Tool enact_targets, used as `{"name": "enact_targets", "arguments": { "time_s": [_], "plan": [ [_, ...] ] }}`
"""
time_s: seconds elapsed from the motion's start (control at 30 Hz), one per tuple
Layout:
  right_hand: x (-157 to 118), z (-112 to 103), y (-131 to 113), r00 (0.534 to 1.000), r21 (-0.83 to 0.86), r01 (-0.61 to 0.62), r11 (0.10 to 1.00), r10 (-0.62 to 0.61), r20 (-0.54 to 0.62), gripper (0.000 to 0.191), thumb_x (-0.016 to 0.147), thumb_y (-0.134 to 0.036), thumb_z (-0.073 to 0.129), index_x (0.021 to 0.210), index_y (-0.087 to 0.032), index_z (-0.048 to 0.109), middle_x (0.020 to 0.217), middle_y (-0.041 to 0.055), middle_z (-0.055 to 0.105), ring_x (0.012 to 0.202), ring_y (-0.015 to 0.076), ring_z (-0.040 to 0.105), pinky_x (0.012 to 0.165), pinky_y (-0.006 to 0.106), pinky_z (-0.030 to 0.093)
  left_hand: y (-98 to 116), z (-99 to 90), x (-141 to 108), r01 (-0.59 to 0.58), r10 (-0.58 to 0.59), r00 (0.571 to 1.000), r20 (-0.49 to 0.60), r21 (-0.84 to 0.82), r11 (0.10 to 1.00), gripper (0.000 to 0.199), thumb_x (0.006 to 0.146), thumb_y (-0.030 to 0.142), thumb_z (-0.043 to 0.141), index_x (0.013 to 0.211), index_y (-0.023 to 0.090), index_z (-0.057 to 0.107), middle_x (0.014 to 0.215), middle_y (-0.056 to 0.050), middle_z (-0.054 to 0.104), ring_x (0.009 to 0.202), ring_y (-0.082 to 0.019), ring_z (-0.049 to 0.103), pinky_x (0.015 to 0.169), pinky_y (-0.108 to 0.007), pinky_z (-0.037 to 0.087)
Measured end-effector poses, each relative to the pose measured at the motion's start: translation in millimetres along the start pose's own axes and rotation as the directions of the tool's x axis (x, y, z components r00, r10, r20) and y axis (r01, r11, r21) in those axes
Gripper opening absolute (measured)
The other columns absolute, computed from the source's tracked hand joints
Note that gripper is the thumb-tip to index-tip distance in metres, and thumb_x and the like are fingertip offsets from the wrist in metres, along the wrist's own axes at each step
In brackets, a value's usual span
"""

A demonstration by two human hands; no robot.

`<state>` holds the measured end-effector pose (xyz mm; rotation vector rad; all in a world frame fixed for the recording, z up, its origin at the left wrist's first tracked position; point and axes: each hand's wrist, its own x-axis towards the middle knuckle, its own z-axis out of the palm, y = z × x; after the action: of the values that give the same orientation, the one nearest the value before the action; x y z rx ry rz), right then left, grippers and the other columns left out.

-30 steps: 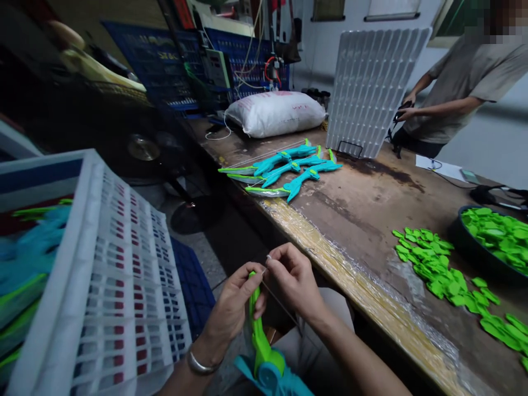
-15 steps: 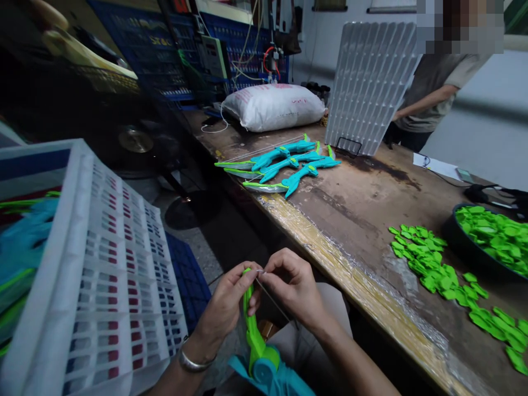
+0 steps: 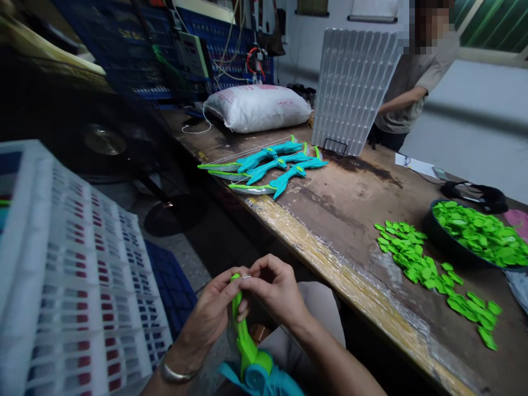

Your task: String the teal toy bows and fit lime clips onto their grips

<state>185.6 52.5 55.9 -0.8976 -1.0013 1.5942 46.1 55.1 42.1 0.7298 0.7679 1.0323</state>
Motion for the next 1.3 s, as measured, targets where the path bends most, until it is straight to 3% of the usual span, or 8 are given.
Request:
{"name": "enact_targets", "arguments": {
  "time_s": [0.2,0.4,0.7,0.83,0.93,1.03,1.2,1.3],
  "plan": [
    [3.1,-8.9,-4.1,0.999,-0.097,0.034,0.995,-0.035,-0.002,0.046,0.072,-0.048,0.092,0.071,-0.018,0.057,0.064,-0.0044,0.058,0.052,0.0114,0.059,0.05,0.022,0.044,-1.9,-5.1,1.2,0.02,-0.015,0.994,0.112,-0.038,0.999,0.034,0.079,0.045,0.083,0.082,0.017,0.065,0.057,0.003,0.057,0.041,-0.01,0.052,0.039,-0.02,0.043],
    [1.2,-14.3,-7.2,0.968,-0.345,0.247,0.906,-0.249,0.039,0.042,0.081,-0.05,0.085,0.068,-0.018,0.062,0.073,-0.0011,0.058,0.065,0.0128,0.055,0.06,0.025,0.044,-8.3,-8.0,1.3,-0.042,0.036,0.993,0.108,0.05,0.998,0.03,0.089,0.045,0.072,0.084,0.018,0.062,0.057,0.003,0.056,0.042,-0.01,0.051,0.04,-0.02,0.042],
    [-13.7,-7.8,-31.3,0.868,-0.643,0.487,0.591,-0.411,0.28,0.013,0.106,-0.023,0.051,0.094,-0.02,0.056,0.106,0.0081,0.06,0.094,0.0183,0.06,0.081,0.03,0.051,-7.4,-4.0,3.9,0.022,-0.024,0.999,0.023,0.092,0.995,0.04,0.08,0.055,0.077,0.084,0.017,0.065,0.054,0.005,0.053,0.041,-0.009,0.047,0.037,-0.019,0.04],
    [-11.8,-5.0,-31.8,0.812,-0.729,0.564,0.388,-0.422,0.403,0.018,0.107,-0.018,0.042,0.09,-0.021,0.049,0.096,0.0074,0.058,0.084,0.0179,0.054,0.072,0.03,0.048,-5.3,-2.2,8.2,0.051,-0.051,0.999,-0.004,0.059,0.997,0.045,0.07,0.056,0.085,0.078,0.016,0.066,0.053,0.004,0.054,0.04,-0.009,0.046,0.039,-0.02,0.04],
    [-11.8,-4.3,-25.2,0.803,-0.804,0.538,0.256,-0.447,0.395,0.022,0.107,-0.016,0.035,0.09,-0.021,0.047,0.092,0.0065,0.056,0.077,0.0175,0.049,0.066,0.03,0.045,-4.4,-0.2,8.2,0.077,-0.074,0.996,-0.05,0.054,0.996,0.047,0.066,0.056,0.088,0.071,0.015,0.065,0.052,0.004,0.055,0.041,-0.008,0.046,0.042,-0.02,0.039],
    [-15.1,-2.9,-20.2,0.836,-0.821,0.478,0.313,-0.45,0.315,0.021,0.106,-0.015,0.035,0.089,-0.021,0.046,0.088,0.0044,0.055,0.075,0.0167,0.05,0.066,0.029,0.043,-4.8,0.9,5.6,0.08,-0.073,0.993,-0.093,0.071,0.994,0.05,0.063,0.06,0.088,0.07,0.015,0.066,0.049,0.004,0.053,0.04,-0.008,0.045,0.04,-0.019,0.038],
    [-17.2,-1.9,-21.0,0.947,-0.711,0.278,0.646,-0.307,0.091,0.011,0.098,-0.019,0.051,0.087,-0.021,0.053,0.081,0.0001,0.058,0.072,0.0138,0.054,0.064,0.025,0.043,-10.7,-3.9,2.6,0.041,-0.023,0.991,-0.131,0.136,0.99,0.044,0.07,0.056,0.085,0.076,0.017,0.065,0.053,0.005,0.054,0.042,-0.008,0.048,0.039,-0.018,0.039],
    [-14.1,-3.2,-21.5,0.971,-0.626,0.196,0.755,-0.237,0.019,0.013,0.095,-0.025,0.057,0.083,-0.02,0.055,0.075,-0.0012,0.058,0.067,0.0128,0.054,0.061,0.023,0.041,-13.9,-7.3,2.2,0.0,0.015,0.996,-0.093,0.163,0.987,0.04,0.077,0.053,0.081,0.074,0.017,0.063,0.053,0.005,0.052,0.041,-0.008,0.048,0.039,-0.018,0.04]
  ]
}}
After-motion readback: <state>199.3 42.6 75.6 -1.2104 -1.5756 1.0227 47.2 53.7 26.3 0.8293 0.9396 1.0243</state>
